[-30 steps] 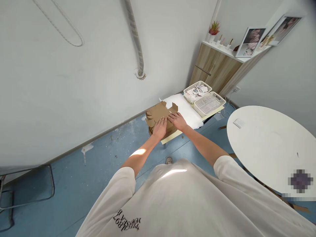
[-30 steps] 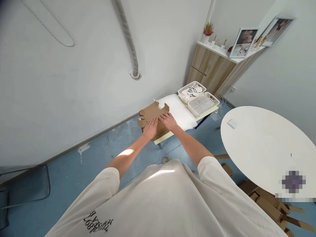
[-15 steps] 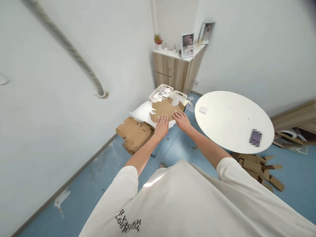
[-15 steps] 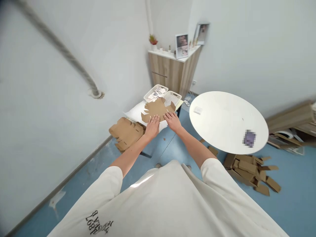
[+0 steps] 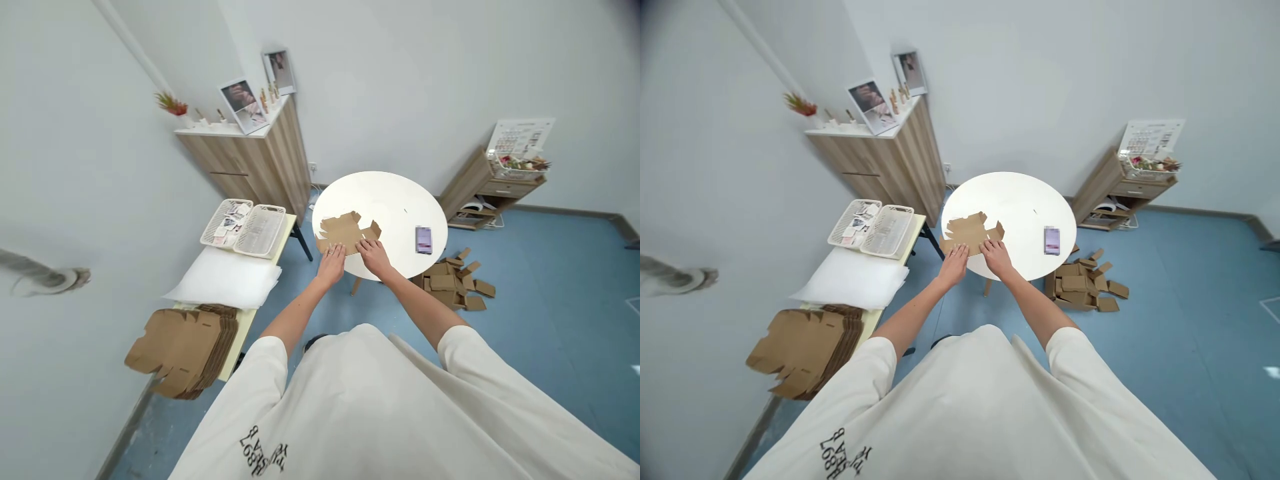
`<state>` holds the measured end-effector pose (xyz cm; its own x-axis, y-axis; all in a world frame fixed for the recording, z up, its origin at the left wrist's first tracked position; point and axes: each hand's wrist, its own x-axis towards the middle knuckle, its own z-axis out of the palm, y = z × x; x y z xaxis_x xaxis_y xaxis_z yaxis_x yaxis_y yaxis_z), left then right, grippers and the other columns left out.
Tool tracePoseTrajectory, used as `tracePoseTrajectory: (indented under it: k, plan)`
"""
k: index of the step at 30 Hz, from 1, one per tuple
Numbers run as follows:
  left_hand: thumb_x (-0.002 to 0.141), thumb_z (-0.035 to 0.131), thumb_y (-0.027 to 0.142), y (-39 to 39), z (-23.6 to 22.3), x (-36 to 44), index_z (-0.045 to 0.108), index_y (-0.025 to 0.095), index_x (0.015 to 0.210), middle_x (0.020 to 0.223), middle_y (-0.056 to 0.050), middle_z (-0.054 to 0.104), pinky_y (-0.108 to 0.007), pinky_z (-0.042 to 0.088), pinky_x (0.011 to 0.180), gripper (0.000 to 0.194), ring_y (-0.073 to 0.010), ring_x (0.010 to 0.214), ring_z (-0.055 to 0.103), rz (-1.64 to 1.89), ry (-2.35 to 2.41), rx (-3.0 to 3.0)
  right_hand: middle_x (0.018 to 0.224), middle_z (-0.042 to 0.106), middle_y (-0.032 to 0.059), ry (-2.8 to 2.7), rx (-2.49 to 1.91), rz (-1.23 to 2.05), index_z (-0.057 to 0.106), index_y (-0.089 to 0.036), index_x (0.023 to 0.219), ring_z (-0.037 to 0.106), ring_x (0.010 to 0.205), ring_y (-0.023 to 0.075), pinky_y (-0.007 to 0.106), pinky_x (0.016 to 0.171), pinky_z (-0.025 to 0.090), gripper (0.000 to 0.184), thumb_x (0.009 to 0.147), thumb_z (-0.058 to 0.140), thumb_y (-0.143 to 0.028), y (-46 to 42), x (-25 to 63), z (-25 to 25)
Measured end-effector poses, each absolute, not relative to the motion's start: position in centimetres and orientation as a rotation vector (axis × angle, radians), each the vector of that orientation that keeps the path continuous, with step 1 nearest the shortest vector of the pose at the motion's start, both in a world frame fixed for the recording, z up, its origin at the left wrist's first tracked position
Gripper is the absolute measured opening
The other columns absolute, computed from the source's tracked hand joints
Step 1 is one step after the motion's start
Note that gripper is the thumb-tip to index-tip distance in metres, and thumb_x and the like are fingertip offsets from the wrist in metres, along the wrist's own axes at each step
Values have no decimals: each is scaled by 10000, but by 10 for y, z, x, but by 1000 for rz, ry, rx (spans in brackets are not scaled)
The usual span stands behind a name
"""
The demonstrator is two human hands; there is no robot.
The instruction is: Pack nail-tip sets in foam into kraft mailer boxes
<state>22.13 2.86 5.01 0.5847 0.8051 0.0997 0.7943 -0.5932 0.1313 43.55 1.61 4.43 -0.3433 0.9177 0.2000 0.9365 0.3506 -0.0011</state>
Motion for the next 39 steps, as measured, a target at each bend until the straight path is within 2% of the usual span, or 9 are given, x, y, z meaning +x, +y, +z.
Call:
tracePoseTrajectory:
  k: [5, 13, 17, 22, 33, 39]
  plan:
    - [1051, 251, 276, 41, 20, 270, 375, 115, 1549, 1589, -147, 412, -441, 259, 1213, 538, -271, 1476, 354, 131, 1238, 2727, 1396, 580, 157, -2402, -1870, -79, 545, -162, 1423, 474, 1229, 291, 403, 983, 290, 492, 995, 310, -99, 5, 481, 18]
    - [971, 360, 125, 82, -28, 299, 401, 121, 1524, 1556, -159, 454, -447, 304, 1176, 554, -278, 1443, 397, -149, 1015, 2663, 1227, 642, 165, -2394, -2102, 190, 603, -153, 1336, 513, 1149, 290, 391, 922, 310, 426, 1003, 337, -145, 19, 500, -24]
    - [948, 363, 68, 122, -45, 308, 418, 118, 1499, 1529, -164, 481, -452, 324, 1158, 556, -281, 1420, 421, -254, 871, 2668, 1173, 658, 146, -2357, -2226, 397, 640, -165, 1267, 529, 1112, 283, 383, 915, 339, 392, 983, 372, -124, 46, 503, -36]
    - [947, 375, 63, 168, -55, 319, 436, 151, 1489, 1509, -176, 489, -410, 360, 1131, 552, -253, 1397, 455, -350, 762, 2684, 1176, 648, 159, -2244, -2375, 557, 658, -158, 1223, 536, 1121, 284, 380, 927, 370, 400, 970, 358, -85, 78, 501, -44]
    - [933, 392, 60, 215, -74, 328, 457, 176, 1462, 1530, -157, 439, -408, 382, 1090, 545, -261, 1402, 422, -489, 710, 2634, 1225, 620, 168, -2124, -2438, 734, 694, -169, 1193, 536, 1130, 284, 387, 947, 404, 380, 986, 378, -123, 117, 508, -65]
    - [984, 429, 181, 218, -78, 341, 521, 151, 1355, 1398, -175, 527, -444, 384, 1074, 384, -292, 1318, 477, -456, 775, 2617, 1179, 652, 142, -2137, -2367, 815, 736, -174, 1101, 574, 1082, 269, 361, 909, 423, 350, 1014, 398, -178, 127, 522, -73]
